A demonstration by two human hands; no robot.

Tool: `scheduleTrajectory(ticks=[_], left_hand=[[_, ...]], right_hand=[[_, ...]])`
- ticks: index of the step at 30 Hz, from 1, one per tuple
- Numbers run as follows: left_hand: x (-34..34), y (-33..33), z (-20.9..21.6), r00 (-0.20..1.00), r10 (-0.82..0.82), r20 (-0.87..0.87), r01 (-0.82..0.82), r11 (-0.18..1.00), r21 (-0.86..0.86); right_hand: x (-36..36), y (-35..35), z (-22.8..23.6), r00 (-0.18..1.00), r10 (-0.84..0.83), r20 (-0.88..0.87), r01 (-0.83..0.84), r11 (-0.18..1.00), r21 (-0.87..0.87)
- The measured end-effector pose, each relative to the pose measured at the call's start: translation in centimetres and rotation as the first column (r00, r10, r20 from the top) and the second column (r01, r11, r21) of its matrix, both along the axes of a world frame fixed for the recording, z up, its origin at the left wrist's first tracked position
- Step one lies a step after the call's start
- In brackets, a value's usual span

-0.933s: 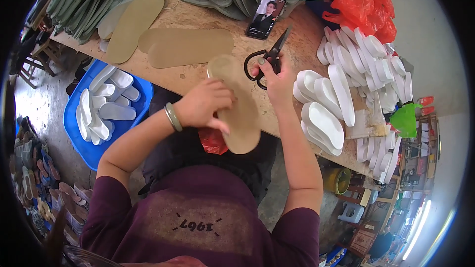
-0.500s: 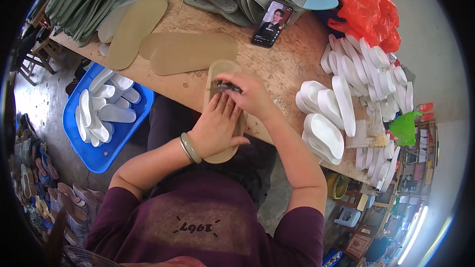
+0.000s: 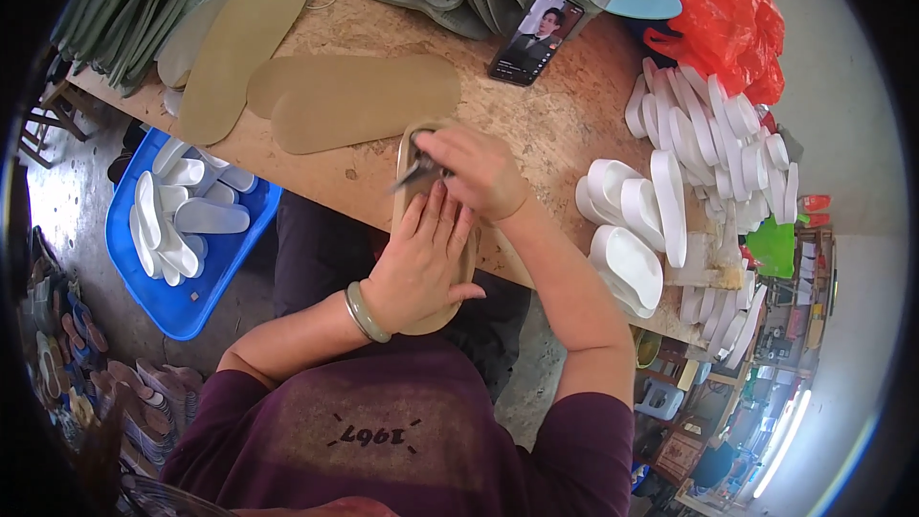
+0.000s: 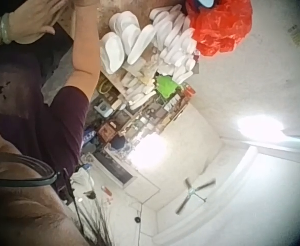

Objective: Applying adhesive and trimming edges of shoe insoles and components.

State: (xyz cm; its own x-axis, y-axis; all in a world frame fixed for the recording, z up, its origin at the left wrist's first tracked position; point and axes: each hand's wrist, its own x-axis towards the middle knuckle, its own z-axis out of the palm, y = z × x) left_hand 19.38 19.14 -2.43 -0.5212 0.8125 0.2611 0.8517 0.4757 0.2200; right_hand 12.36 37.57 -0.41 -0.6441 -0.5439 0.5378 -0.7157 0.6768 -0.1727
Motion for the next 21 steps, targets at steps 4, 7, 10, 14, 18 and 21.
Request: scheduleTrajectory(ticks=[4, 7, 10, 14, 18, 21], left_hand=[[-0.2, 0.1, 0.0, 0.999, -0.002, -0.036, 0.003, 0.999, 0.043], [-1.1, -0.4, 0.3, 0.994, -0.099, -0.041, 0.101, 0.994, 0.036], [-1.8, -0.8, 0.4, 0.986, -0.16, -0.056, 0.163, 0.985, 0.053], [-0.5, 0.6, -0.3, 0.992, -0.111, -0.054, 0.115, 0.99, 0.085], [0.8, 1.9, 0.7, 0.999, -0.032, 0.021, 0.03, 0.995, 0.091], [1.3, 2.1, 0.4, 0.999, -0.013, 0.035, 0.01, 0.997, 0.073]], right_hand=[[-0.4, -0.8, -1.1, 0.768, -0.123, 0.629, 0.634, 0.293, -0.716], [-0.2, 1.2, 0.0, 0.778, -0.032, 0.628, 0.626, 0.137, -0.768], [1.8, 2.2, 1.1, 0.767, -0.049, 0.639, 0.638, 0.161, -0.753], [3.4, -0.1, 3.2, 0.733, -0.151, 0.663, 0.669, 0.34, -0.661], [2.9, -2.3, 2.6, 0.626, -0.443, 0.642, 0.756, 0.546, -0.36], [1.8, -3.0, 2.1, 0.512, -0.557, 0.654, 0.818, 0.547, -0.175]])
